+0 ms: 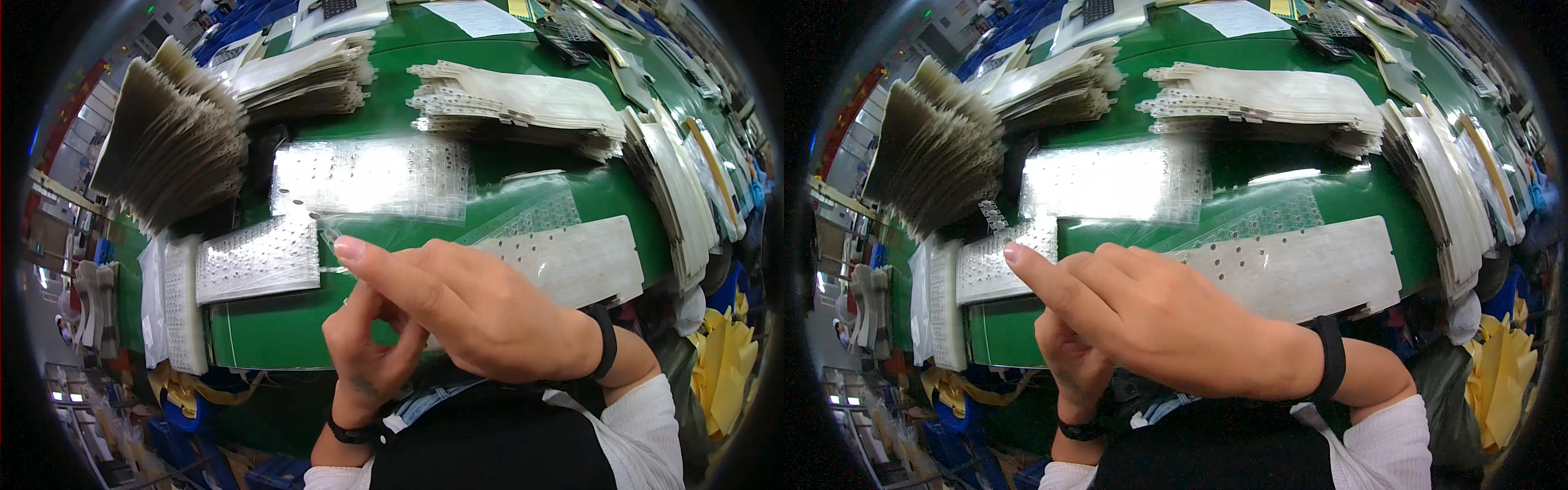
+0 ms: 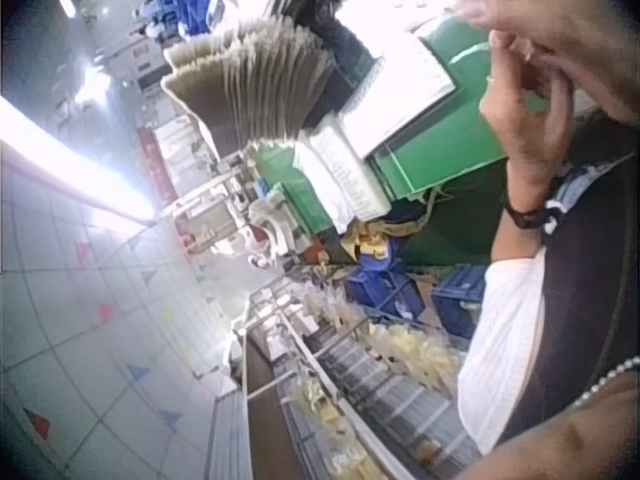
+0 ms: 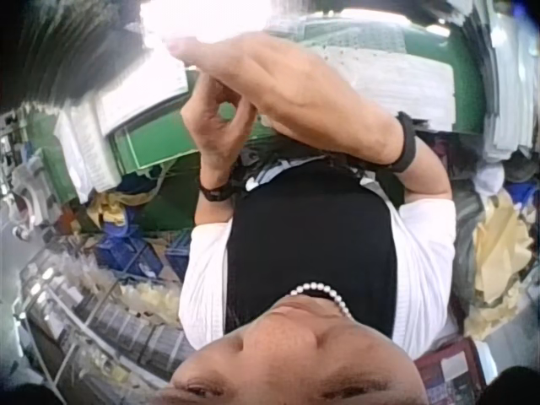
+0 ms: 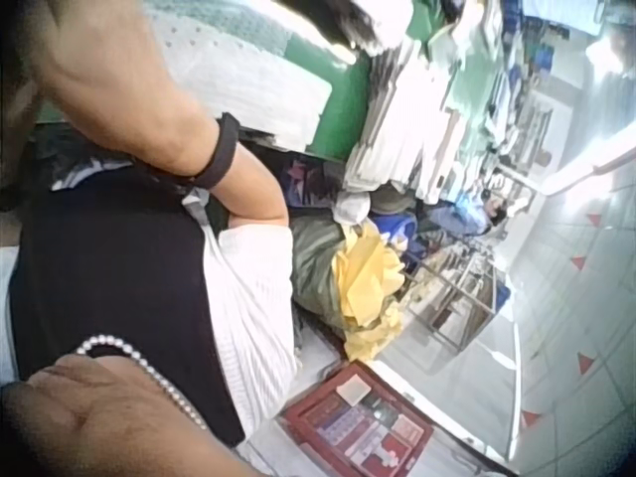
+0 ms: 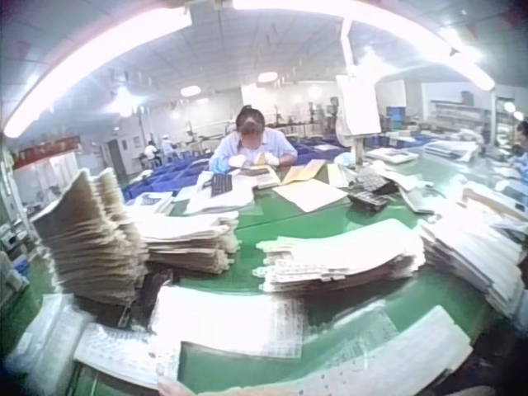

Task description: Inspecting and sorting transparent plastic electronic components at a factory workstation.

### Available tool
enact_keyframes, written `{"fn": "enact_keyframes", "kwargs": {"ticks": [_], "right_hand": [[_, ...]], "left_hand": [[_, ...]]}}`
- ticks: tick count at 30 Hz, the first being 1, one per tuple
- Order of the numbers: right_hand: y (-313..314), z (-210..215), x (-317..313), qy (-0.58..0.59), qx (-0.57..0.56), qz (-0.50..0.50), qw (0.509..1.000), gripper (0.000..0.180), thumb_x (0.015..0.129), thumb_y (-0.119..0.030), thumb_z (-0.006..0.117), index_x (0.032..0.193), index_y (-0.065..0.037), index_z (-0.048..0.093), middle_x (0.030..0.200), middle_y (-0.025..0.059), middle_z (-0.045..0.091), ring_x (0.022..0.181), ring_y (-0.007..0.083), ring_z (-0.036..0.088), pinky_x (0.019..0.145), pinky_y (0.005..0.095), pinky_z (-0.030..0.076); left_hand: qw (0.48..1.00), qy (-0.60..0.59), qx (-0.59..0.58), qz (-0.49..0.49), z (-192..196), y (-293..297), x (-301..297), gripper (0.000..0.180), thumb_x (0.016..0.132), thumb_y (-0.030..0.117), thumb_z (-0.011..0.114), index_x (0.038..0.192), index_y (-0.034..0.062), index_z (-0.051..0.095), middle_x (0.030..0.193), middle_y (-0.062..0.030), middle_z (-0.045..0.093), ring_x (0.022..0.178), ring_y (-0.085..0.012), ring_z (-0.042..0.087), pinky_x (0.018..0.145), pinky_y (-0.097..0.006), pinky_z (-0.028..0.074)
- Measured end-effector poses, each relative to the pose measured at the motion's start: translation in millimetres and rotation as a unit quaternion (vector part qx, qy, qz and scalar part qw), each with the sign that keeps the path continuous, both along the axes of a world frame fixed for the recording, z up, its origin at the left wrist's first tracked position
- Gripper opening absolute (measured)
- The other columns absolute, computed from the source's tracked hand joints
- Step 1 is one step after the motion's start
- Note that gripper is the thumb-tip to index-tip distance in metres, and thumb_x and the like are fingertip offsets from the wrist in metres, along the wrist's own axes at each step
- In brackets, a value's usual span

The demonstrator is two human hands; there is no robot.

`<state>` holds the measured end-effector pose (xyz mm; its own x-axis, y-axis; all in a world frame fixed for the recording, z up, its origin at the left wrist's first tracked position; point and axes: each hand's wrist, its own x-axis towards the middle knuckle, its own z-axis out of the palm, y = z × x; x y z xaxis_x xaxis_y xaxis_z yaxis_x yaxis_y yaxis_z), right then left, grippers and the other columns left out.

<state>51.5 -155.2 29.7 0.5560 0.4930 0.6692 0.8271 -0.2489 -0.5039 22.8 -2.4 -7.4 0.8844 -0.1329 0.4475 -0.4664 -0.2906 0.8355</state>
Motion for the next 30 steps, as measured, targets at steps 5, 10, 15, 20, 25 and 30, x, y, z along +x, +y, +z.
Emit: {"fn": "enact_keyframes", "kwargs": {"ticks": [5, 10, 15, 20, 25, 30], "right_hand": [[-3.5, -7.2, -6.2, -0.009, 0.045, -0.025, 0.999, 0.066, 0.079, -0.002, 0.058, 0.14, 0.002, 0.033, 0.098, 0.0122, 0.059, 0.078, 0.023, 0.056, 0.071, 0.0331, 0.049], [-6.5, -21.8, -16.7, 0.007, 0.114, -0.037, 0.993, 0.065, 0.081, 0.004, 0.055, 0.141, 0.001, 0.032, 0.1, 0.0121, 0.059, 0.078, 0.0234, 0.055, 0.07, 0.0323, 0.049], [-47.3, -25.2, -39.6, 0.134, 0.237, -0.068, 0.96, 0.076, 0.08, 0.01, 0.056, 0.145, -0.001, 0.018, 0.112, 0.0147, 0.059, 0.072, 0.0099, 0.054, 0.067, 0.0225, 0.047], [-79.9, -37.3, -58.4, 0.252, 0.32, -0.178, 0.896, 0.073, 0.081, 0.006, 0.057, 0.144, -0.002, 0.022, 0.113, 0.0146, 0.058, 0.08, 0.0087, 0.054, 0.075, 0.0223, 0.045], [-89.5, -57.2, -67.1, 0.322, 0.337, -0.194, 0.863, 0.071, 0.082, 0.004, 0.057, 0.144, -0.002, 0.023, 0.116, 0.0128, 0.055, 0.085, 0.0084, 0.052, 0.081, 0.0226, 0.042], [-91.2, -63.0, -71.6, 0.36, 0.336, -0.187, 0.85, 0.072, 0.082, 0.004, 0.057, 0.144, -0.001, 0.023, 0.116, 0.014, 0.055, 0.086, 0.0086, 0.052, 0.081, 0.023, 0.042]], "left_hand": [[0.896, 0.222, -0.362, -0.127, 8.8, 7.2, 2.2, 0.038, 0.085, 0.012, 0.058, 0.12, -0.0052, 0.054, 0.102, -0.0115, 0.064, 0.09, -0.0171, 0.062, 0.077, -0.028, 0.051], [0.931, 0.284, -0.206, -0.104, 13.6, 22.6, 17.5, 0.027, 0.087, 0.006, 0.056, 0.111, -0.0049, 0.059, 0.098, -0.0099, 0.065, 0.086, -0.0142, 0.063, 0.074, -0.026, 0.051], [0.974, 0.225, 0.031, -0.011, 32.7, 57.0, 89.0, 0.03, 0.085, 0.006, 0.056, 0.114, -0.0012, 0.057, 0.091, -0.0076, 0.066, 0.075, -0.0099, 0.06, 0.063, -0.021, 0.046], [0.968, 0.203, 0.146, -0.014, 2.2, 109.7, 187.9, 0.033, 0.086, 0.013, 0.055, 0.118, 0.0048, 0.056, 0.089, -0.0026, 0.066, 0.072, -0.0074, 0.057, 0.058, -0.021, 0.04], [0.958, 0.218, 0.17, 0.073, -4.9, 100.2, 208.2, 0.034, 0.086, 0.016, 0.059, 0.117, 0.0033, 0.057, 0.099, -0.0056, 0.065, 0.08, -0.0123, 0.058, 0.067, -0.026, 0.045], [0.957, -0.009, 0.289, 0.015, 28.1, 43.8, 86.0, 0.028, 0.074, 0.011, 0.07, 0.1, 0.002, 0.064, 0.098, -0.0128, 0.064, 0.085, -0.0219, 0.061, 0.072, -0.033, 0.047]]}}
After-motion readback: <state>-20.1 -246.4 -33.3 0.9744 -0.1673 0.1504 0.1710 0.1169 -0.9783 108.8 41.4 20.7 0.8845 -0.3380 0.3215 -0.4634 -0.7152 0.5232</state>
